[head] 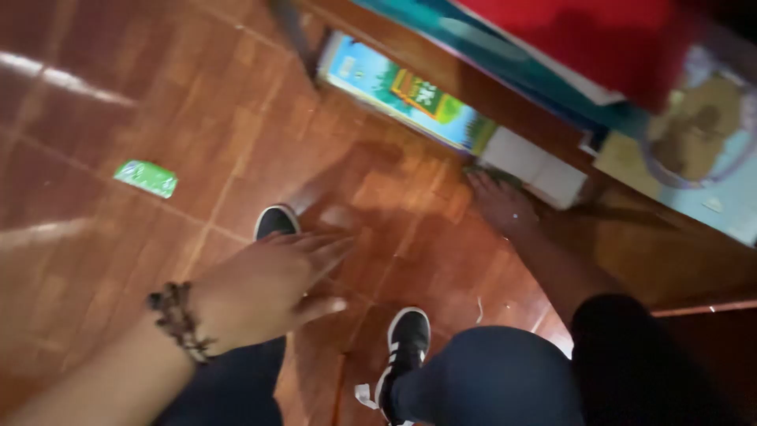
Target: Organizing and cleaning a bookshelf by moving books and folders and wiping the surfaces with a cloth.
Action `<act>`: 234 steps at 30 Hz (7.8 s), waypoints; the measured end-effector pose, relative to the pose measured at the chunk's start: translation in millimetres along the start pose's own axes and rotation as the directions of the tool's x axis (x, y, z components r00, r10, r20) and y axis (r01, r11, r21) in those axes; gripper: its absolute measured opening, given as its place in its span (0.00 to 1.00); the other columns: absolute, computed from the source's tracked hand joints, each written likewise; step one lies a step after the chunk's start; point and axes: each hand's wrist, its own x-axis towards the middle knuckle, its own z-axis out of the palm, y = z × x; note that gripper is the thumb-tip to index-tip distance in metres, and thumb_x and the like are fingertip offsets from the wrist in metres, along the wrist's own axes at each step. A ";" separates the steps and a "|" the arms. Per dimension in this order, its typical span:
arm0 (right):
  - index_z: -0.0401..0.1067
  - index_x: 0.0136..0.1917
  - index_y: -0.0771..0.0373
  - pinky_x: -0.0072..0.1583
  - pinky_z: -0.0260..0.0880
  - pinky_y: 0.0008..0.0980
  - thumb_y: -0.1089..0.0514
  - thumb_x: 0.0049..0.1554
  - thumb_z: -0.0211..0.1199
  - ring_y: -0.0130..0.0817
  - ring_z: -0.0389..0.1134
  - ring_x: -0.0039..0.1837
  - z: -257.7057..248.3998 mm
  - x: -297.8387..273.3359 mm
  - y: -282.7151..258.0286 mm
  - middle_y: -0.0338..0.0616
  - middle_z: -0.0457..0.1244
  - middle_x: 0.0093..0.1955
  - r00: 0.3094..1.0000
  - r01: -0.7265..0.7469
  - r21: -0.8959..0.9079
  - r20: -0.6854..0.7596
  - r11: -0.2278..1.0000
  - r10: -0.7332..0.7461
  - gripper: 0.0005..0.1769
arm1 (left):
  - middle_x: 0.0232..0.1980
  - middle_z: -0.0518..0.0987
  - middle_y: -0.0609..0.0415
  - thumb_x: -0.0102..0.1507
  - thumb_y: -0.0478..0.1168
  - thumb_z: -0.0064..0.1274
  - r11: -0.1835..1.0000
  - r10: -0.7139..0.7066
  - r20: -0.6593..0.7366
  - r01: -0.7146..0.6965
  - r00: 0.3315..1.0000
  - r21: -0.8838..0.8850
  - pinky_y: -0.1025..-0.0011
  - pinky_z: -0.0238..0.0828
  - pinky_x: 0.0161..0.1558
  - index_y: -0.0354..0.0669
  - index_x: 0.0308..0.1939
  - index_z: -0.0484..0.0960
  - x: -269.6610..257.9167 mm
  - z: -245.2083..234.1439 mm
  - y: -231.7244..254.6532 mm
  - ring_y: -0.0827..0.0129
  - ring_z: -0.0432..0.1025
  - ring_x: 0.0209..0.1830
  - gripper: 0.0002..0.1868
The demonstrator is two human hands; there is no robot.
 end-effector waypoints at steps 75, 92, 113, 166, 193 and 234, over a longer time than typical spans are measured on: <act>0.67 0.60 0.69 0.62 0.69 0.43 0.61 0.60 0.71 0.44 0.69 0.56 -298.2 -331.8 171.0 0.55 0.67 0.54 -0.148 -0.387 0.889 -0.321 0.244 0.935 0.20 | 0.58 0.81 0.42 0.66 0.56 0.50 0.966 0.194 -0.110 -0.171 0.975 0.193 0.52 0.71 0.59 0.41 0.59 0.78 162.3 95.3 185.7 0.48 0.74 0.59 0.26; 0.70 0.50 0.63 0.53 0.67 0.35 0.59 0.66 0.54 0.35 0.65 0.49 -266.9 -313.3 77.4 0.42 0.64 0.47 0.287 0.635 0.702 0.174 -0.323 0.942 0.06 | 0.46 0.82 0.40 0.54 0.38 0.60 0.701 -0.054 -0.716 -0.484 0.696 -0.523 0.58 0.74 0.54 0.39 0.48 0.80 265.0 166.2 227.8 0.45 0.77 0.50 0.18; 0.65 0.62 0.63 0.70 0.65 0.45 0.40 0.69 0.47 0.38 0.67 0.63 -192.1 -349.8 162.1 0.41 0.65 0.61 -0.025 0.467 0.821 0.383 -0.328 0.923 0.24 | 0.42 0.82 0.40 0.67 0.45 0.53 0.515 -0.141 -0.618 -0.476 0.774 -0.713 0.48 0.74 0.41 0.50 0.59 0.79 358.1 151.3 396.4 0.42 0.78 0.40 0.16; 0.64 0.74 0.63 0.70 0.54 0.40 0.34 0.65 0.48 0.41 0.58 0.73 -199.5 -304.1 164.7 0.49 0.59 0.74 0.150 0.500 0.738 0.442 -0.453 0.885 0.37 | 0.72 0.66 0.42 0.45 0.50 0.68 0.976 0.220 -0.222 -0.214 0.950 0.050 0.57 0.73 0.58 0.46 0.51 0.85 456.8 136.0 346.4 0.45 0.64 0.70 0.31; 0.63 0.74 0.64 0.78 0.58 0.42 0.30 0.61 0.51 0.42 0.59 0.76 -193.0 -276.5 177.0 0.48 0.59 0.74 0.253 0.610 0.686 0.308 -0.398 0.917 0.42 | 0.62 0.73 0.31 0.65 0.44 0.44 0.898 -0.004 -0.356 -0.153 0.935 -0.413 0.53 0.68 0.61 0.33 0.58 0.79 454.8 148.6 349.4 0.39 0.69 0.63 0.22; 0.42 0.86 0.55 0.82 0.56 0.44 0.38 0.71 0.49 0.40 0.55 0.82 -394.8 -319.0 175.1 0.41 0.51 0.84 0.047 0.847 0.527 -0.206 0.070 0.978 0.40 | 0.59 0.76 0.56 0.59 0.39 0.55 0.845 0.527 -0.558 -0.466 0.640 0.263 0.57 0.73 0.59 0.54 0.52 0.83 329.8 -24.3 525.2 0.51 0.69 0.63 0.16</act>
